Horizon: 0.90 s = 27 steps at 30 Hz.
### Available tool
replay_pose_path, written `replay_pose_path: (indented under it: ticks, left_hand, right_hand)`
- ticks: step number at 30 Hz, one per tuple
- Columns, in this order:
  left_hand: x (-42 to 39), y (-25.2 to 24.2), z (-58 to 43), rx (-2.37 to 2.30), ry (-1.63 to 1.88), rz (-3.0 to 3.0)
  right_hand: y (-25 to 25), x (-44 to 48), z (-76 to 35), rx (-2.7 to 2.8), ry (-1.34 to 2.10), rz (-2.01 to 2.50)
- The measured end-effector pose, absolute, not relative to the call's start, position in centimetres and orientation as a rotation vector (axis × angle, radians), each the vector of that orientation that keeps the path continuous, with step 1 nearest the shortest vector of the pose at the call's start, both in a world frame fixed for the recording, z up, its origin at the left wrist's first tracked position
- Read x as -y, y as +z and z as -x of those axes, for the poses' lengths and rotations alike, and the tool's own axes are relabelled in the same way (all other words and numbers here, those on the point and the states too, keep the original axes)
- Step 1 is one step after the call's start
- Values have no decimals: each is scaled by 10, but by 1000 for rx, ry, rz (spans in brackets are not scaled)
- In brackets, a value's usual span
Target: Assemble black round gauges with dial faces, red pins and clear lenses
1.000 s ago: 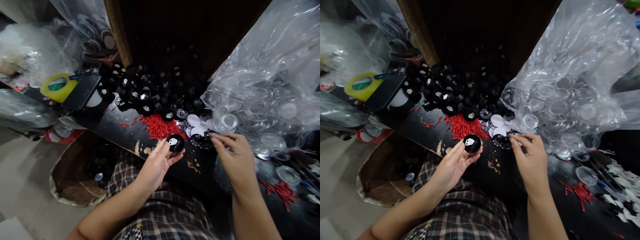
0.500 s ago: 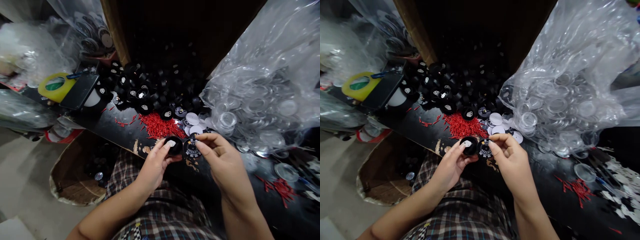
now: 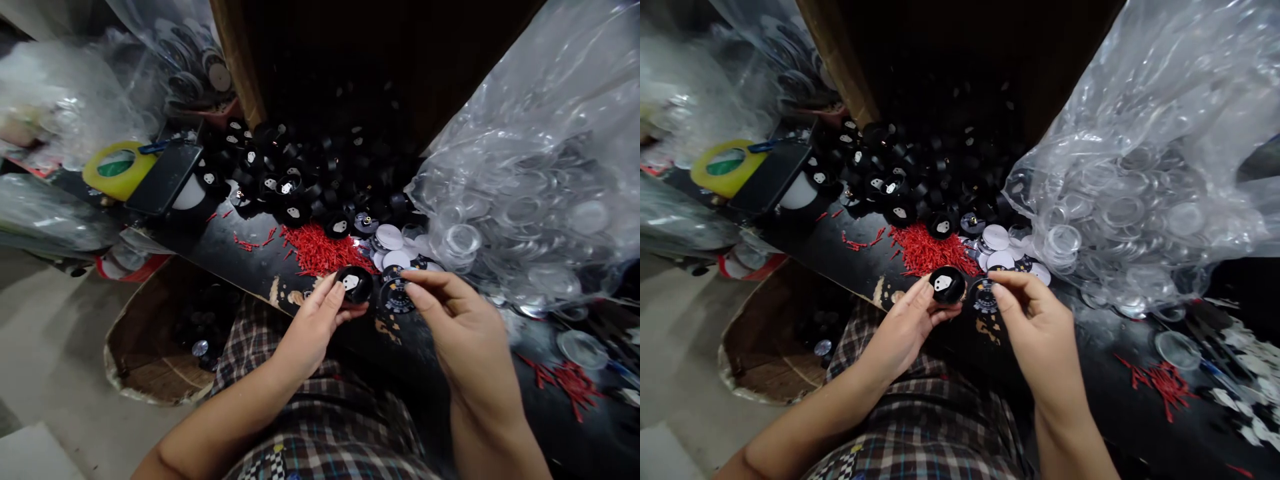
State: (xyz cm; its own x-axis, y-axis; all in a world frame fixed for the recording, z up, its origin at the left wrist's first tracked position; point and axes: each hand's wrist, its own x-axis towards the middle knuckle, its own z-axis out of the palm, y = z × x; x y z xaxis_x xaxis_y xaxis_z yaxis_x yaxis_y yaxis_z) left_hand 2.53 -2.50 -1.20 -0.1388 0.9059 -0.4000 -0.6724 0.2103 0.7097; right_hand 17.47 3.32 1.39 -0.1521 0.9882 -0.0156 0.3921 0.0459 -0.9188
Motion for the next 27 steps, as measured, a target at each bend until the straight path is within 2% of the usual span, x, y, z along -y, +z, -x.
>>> replay_pose_path:
  ticks: [7, 15, 27]
  left_hand:
    - [29, -9, -31, -1071, 1363, -543]
    - [32, -12, -27, -1098, 1300, -585]
    - [28, -18, -26, -1097, 1273, -610]
  right_hand:
    - [23, -29, -151, 1854, 1026, 1295]
    - [16, -38, -160, 1696, 1395, 1357]
    - [8, -41, -161, 1666, 1475, 1370]
